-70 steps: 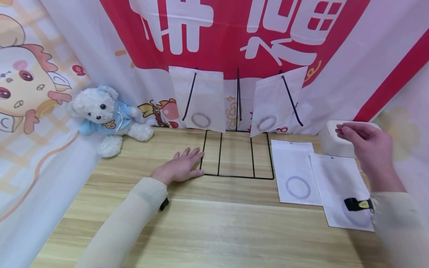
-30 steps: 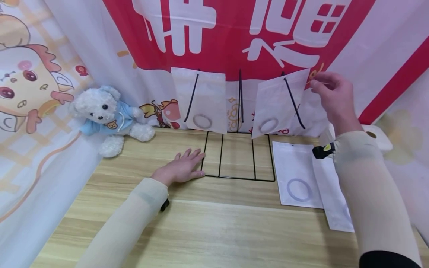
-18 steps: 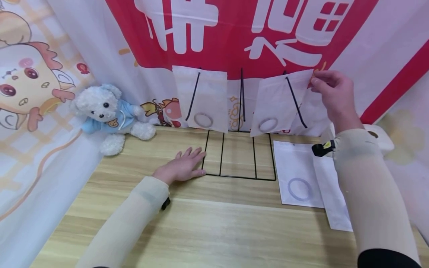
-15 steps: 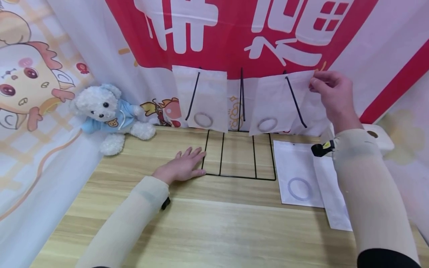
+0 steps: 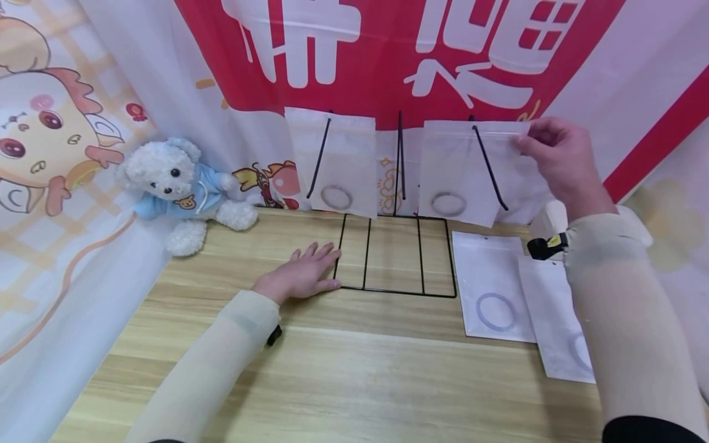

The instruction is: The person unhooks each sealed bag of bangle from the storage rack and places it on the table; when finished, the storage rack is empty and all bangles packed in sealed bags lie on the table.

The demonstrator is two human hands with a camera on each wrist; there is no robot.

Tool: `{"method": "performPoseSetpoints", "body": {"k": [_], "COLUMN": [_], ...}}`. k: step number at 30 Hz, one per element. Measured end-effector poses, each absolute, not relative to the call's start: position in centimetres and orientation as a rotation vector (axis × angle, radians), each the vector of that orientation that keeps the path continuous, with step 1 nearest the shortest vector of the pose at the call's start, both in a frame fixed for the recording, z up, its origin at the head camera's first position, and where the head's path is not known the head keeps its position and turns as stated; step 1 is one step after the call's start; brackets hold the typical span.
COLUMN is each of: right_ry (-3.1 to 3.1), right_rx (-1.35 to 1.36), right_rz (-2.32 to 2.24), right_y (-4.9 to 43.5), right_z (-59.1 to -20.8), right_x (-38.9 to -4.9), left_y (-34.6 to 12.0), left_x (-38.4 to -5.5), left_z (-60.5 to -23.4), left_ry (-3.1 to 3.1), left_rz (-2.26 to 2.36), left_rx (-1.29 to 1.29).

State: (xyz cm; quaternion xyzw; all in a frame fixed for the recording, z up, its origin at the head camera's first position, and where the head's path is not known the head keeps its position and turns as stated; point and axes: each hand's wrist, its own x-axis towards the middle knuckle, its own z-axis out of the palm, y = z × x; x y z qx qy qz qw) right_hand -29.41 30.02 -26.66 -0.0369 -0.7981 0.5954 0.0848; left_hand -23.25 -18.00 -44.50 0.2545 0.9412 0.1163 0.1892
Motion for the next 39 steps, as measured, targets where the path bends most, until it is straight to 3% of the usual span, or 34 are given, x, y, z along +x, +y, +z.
{"method": "performPoseSetpoints", "body": {"k": [10, 24, 39], "right_ry": [-2.647, -2.535, -2.556], "right_rx": [-0.089, -0.209, -0.105], "right_rz": [1.537, 1.639, 1.562], "right_y": [30.5, 30.4, 31.3], "right_z": [-25.4, -26.0, -26.9], "right_x": [-28.6, -27.7, -24.5], "left_y": [-18.0, -18.1, -18.4], "left_x": [-23.1, -23.3, -23.7], "left_z": [-44.6, -44.8, -45.7], "left_ry": [2.649, 2.655, 2.639], "left_rz": [0.336, 0.324, 0.406], "left_rx": [0.715, 0.718, 0.733]}}
